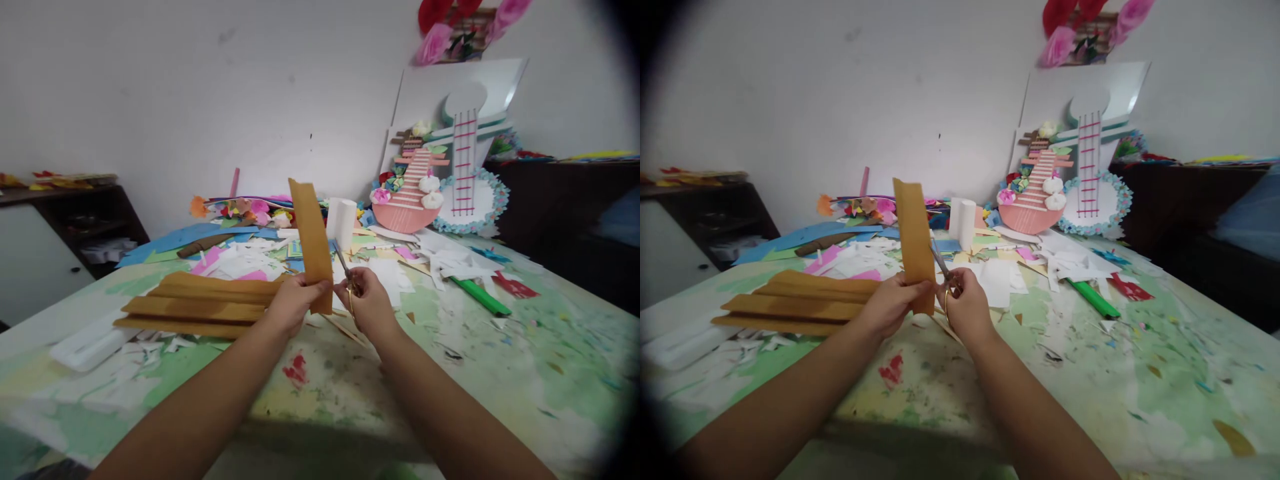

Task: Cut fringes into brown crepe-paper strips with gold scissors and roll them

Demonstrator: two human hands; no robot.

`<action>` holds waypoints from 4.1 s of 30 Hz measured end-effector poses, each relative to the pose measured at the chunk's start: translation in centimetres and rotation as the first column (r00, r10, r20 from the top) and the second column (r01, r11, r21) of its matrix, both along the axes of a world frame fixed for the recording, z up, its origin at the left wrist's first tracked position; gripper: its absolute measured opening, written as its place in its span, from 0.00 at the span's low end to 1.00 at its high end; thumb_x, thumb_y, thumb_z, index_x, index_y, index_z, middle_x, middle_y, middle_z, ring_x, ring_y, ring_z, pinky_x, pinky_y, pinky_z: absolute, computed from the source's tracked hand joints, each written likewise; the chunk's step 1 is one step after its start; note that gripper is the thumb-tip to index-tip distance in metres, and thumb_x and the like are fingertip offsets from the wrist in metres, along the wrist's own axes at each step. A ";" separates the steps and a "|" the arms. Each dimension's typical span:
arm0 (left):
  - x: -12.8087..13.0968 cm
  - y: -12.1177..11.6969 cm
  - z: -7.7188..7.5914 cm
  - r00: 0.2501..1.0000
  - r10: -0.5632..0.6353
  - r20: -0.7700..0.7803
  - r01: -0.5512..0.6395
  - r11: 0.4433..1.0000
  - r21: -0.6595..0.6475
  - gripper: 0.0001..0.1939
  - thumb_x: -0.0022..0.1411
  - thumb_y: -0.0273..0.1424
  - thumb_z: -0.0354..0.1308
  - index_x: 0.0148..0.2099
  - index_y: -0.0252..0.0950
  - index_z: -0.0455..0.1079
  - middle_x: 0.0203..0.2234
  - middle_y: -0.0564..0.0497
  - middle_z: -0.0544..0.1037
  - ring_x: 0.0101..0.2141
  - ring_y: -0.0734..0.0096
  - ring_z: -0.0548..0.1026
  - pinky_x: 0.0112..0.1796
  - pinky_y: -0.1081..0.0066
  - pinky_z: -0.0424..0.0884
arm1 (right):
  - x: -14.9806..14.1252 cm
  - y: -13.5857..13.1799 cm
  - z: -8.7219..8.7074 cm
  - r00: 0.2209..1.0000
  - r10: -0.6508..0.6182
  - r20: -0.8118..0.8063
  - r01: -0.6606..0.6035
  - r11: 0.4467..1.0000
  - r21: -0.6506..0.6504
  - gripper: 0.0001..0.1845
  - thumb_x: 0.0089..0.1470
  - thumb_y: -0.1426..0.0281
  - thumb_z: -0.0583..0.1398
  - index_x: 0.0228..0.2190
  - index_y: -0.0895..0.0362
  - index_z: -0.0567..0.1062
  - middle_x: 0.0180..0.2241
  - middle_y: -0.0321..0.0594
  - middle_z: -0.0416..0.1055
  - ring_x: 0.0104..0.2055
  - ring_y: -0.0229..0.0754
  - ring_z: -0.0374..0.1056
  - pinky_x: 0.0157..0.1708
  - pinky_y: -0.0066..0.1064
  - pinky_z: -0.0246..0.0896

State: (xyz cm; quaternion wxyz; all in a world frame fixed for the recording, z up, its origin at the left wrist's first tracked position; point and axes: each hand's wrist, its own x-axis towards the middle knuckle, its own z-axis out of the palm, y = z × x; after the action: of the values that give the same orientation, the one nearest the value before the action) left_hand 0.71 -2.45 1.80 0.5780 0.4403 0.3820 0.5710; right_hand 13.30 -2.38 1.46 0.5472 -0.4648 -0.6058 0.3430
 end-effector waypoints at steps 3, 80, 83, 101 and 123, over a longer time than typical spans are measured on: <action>-0.4 0.5 -0.1 0.989 0.115 0.095 -0.115 0.993 -0.008 0.13 0.37 0.30 0.63 0.29 0.31 0.69 0.21 0.51 0.75 0.23 0.73 0.70 0.28 0.72 0.65 | 0.4 -0.6 0.6 0.957 -0.155 0.247 0.146 0.988 0.053 0.18 0.39 0.56 0.57 0.29 0.55 0.64 0.26 0.36 0.67 0.25 0.37 0.62 0.25 0.28 0.54; 0.1 -0.5 0.8 0.975 0.191 0.116 -0.205 0.971 0.124 0.10 0.41 0.29 0.60 0.31 0.31 0.71 0.27 0.49 0.76 0.28 0.69 0.72 0.34 0.68 0.67 | -0.5 -1.9 0.3 0.814 -0.099 0.572 0.071 0.995 0.072 0.22 0.37 0.50 0.56 0.18 0.55 0.56 0.16 0.30 0.59 0.18 0.34 0.53 0.17 0.23 0.42; 0.0 -0.5 0.8 0.975 0.188 0.120 -0.202 0.972 0.122 0.11 0.41 0.29 0.60 0.31 0.31 0.70 0.27 0.49 0.76 0.29 0.69 0.72 0.35 0.68 0.67 | -0.4 -1.8 0.2 0.817 -0.114 0.565 0.084 0.993 0.079 0.22 0.36 0.50 0.56 0.18 0.55 0.56 0.15 0.30 0.58 0.18 0.33 0.52 0.16 0.23 0.42; -0.2 -1.1 0.9 0.989 0.112 -0.091 -0.101 0.988 0.119 0.11 0.41 0.31 0.59 0.30 0.31 0.71 0.25 0.49 0.75 0.26 0.69 0.72 0.29 0.70 0.67 | -0.3 -1.3 -0.7 0.866 -0.081 0.494 0.026 0.993 0.117 0.16 0.40 0.57 0.55 0.19 0.55 0.55 0.15 0.28 0.56 0.18 0.32 0.50 0.16 0.22 0.42; -0.3 -1.8 1.8 0.979 0.073 -0.189 -0.055 0.993 0.101 0.07 0.41 0.29 0.59 0.26 0.32 0.70 0.20 0.54 0.73 0.22 0.75 0.69 0.25 0.75 0.64 | -0.5 -1.2 -0.8 0.965 0.063 0.256 -0.073 0.997 0.030 0.15 0.37 0.63 0.59 0.20 0.55 0.55 0.15 0.26 0.52 0.18 0.31 0.48 0.16 0.21 0.42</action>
State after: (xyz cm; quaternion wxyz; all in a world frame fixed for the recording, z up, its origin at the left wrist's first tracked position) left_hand 0.40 -4.30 3.64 0.4981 0.5079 0.4223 0.5618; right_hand 12.77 -3.60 0.62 0.4619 -0.4731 -0.6932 0.2869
